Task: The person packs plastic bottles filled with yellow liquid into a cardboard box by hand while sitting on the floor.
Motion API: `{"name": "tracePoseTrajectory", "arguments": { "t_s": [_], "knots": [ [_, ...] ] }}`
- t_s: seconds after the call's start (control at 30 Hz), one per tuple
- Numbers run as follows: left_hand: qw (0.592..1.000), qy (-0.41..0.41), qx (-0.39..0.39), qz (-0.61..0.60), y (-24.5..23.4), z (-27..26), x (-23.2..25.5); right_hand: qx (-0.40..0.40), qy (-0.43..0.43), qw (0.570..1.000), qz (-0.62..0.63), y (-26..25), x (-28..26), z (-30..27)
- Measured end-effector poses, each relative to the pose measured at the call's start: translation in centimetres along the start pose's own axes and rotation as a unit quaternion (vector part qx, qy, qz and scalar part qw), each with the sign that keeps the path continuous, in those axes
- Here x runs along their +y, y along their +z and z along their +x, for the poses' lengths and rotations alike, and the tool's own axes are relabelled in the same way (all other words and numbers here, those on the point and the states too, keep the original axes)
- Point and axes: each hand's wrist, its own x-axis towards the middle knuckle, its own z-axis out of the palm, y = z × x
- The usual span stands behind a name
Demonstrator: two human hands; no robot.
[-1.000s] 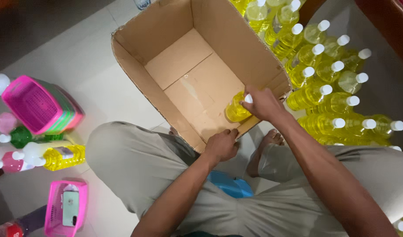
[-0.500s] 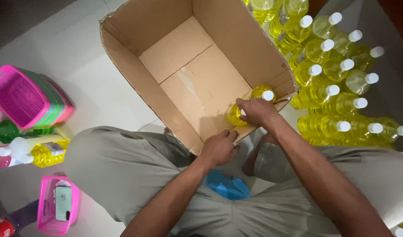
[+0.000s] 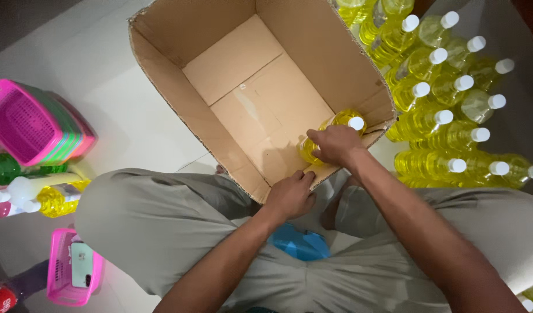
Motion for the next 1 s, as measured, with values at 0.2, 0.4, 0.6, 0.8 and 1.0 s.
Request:
{"name": "tracePoseTrajectory", "arguments": {
  "t_s": [0.2, 0.4, 0.6, 0.8, 1.0],
  "knots": [
    [1.0, -0.016, -0.017, -0.002, -0.7, -0.2, 0.6, 0.021, 0.028, 0.999, 0.024, -0.2, 1.0, -0.1],
    [1.0, -0.015, -0.017, 0.004, -0.8, -0.2, 0.6, 0.009, 0.044, 0.997, 0.064, -0.9, 0.8, -0.2],
    [1.0, -0.012, -0.002, -0.003, -0.8, -0.2, 0.8, 0.114, 0.102, 0.987, 0.047, -3.7, 5.2, -0.8],
    [1.0, 0.005, 0.013, -0.002, -0.2, -0.3, 0.5, 0.087, 0.128, 0.988, 0.021, 0.9, 8.2, 1.7],
    [1.0, -0.006, 0.0, -0.012, -1.3, -0.4, 1.2, 0.12, 0.147, 0.981, 0.029, 2.8, 9.9, 2.7]
  ]
}}
